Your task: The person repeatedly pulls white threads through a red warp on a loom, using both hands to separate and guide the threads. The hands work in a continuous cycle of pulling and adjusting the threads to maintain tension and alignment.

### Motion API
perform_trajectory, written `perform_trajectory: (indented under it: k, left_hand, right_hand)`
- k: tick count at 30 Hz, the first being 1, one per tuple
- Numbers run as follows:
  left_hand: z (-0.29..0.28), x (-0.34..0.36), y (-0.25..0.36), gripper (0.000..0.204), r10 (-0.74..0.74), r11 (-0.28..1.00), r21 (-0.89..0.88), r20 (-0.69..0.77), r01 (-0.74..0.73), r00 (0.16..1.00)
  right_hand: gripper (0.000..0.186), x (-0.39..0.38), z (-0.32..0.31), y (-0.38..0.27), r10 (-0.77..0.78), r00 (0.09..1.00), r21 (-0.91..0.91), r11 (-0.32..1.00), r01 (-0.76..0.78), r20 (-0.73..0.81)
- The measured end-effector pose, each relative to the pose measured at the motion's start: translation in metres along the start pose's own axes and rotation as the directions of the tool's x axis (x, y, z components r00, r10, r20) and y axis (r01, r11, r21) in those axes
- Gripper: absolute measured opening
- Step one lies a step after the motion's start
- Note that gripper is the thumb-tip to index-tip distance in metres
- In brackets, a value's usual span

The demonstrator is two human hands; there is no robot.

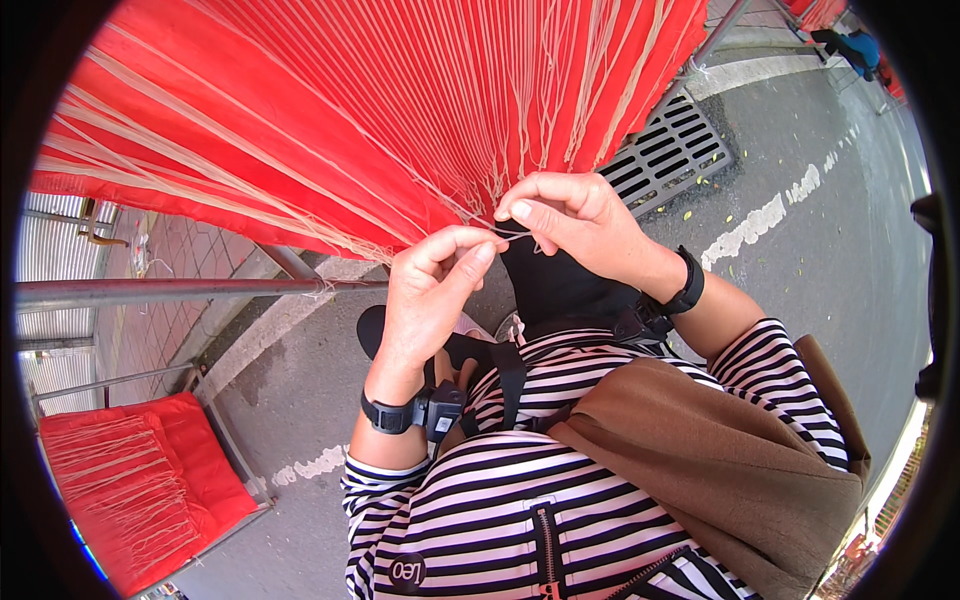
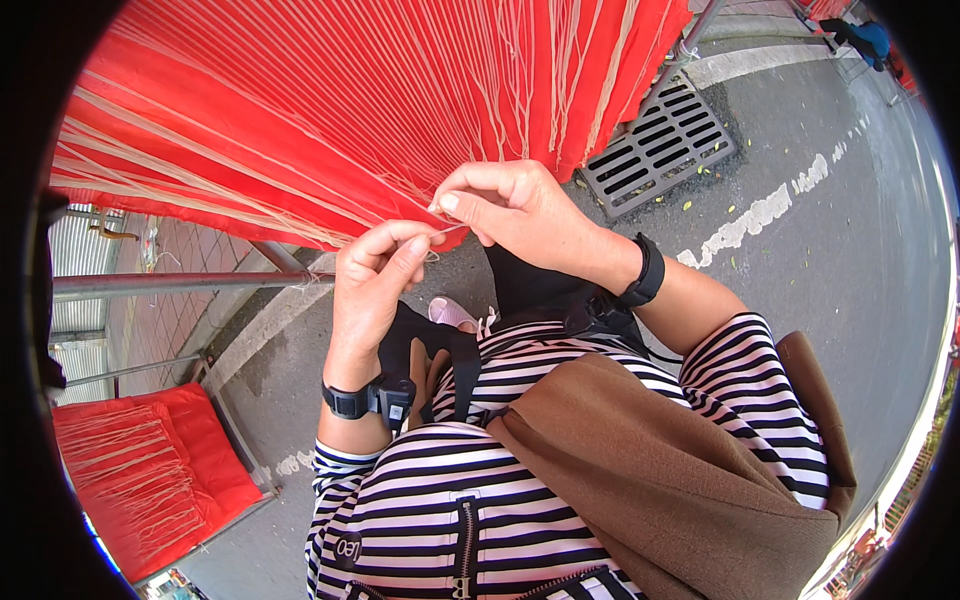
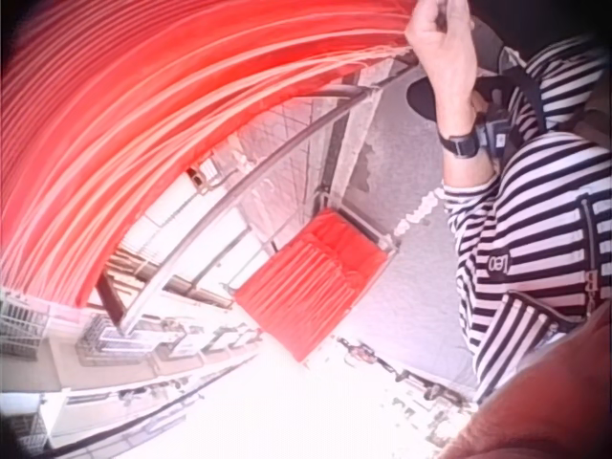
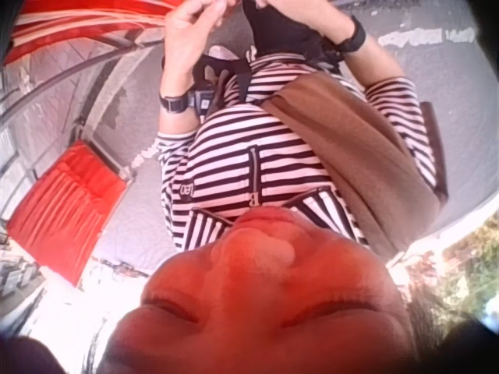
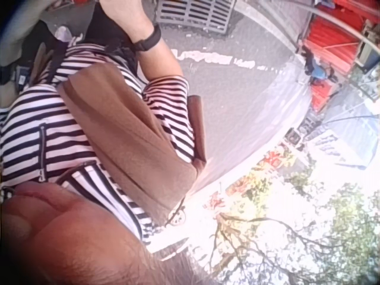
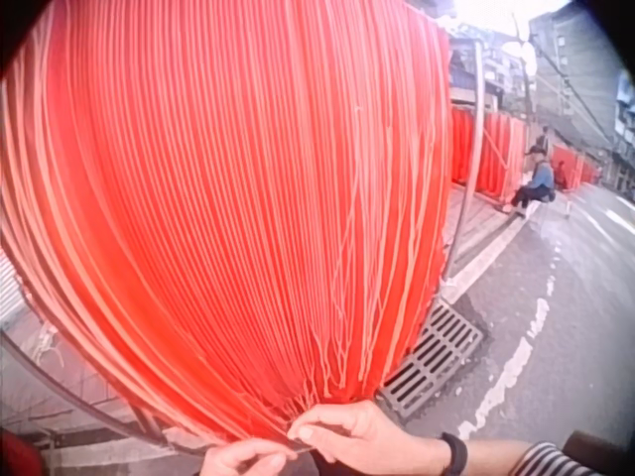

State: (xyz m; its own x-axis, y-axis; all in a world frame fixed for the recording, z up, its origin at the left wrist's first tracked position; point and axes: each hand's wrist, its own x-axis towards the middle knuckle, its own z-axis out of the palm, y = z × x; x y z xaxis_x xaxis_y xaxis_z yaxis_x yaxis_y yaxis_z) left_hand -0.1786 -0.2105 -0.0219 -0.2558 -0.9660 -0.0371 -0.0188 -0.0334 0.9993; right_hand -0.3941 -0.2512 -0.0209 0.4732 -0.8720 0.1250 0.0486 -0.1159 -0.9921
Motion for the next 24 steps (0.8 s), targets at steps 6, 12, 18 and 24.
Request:
perform_trajectory:
  k: [6, 12, 18, 24]
  left_hand:
    - [-0.010, -0.007, 0.005, 0.014, -0.009, 0.999, 0.042, -0.033, 0.010, 0.999]
    - [-0.014, -0.007, 0.014, 0.013, 0.024, 0.997, 0.071, -0.073, -0.019, 0.997]
    - [-0.016, -0.010, 0.021, 0.013, 0.036, 0.994, 0.104, -0.083, -0.027, 0.996]
    - [-0.015, -0.011, 0.023, 0.013, 0.036, 0.995, 0.092, -0.085, -0.028, 0.996]
  right_hand:
    - [0.016, 0.000, -0.003, -0.005, -0.030, 0.995, -0.228, 0.972, 0.051, 0.093]
    - [0.010, 0.003, -0.011, -0.013, -0.126, 0.975, -0.329, 0.927, 0.182, 0.183]
    - [0.010, -0.002, -0.011, -0.020, -0.118, 0.974, -0.320, 0.931, 0.176, 0.191]
    - [0.008, -0.004, -0.014, -0.025, -0.098, 0.983, -0.349, 0.925, 0.148, 0.156]
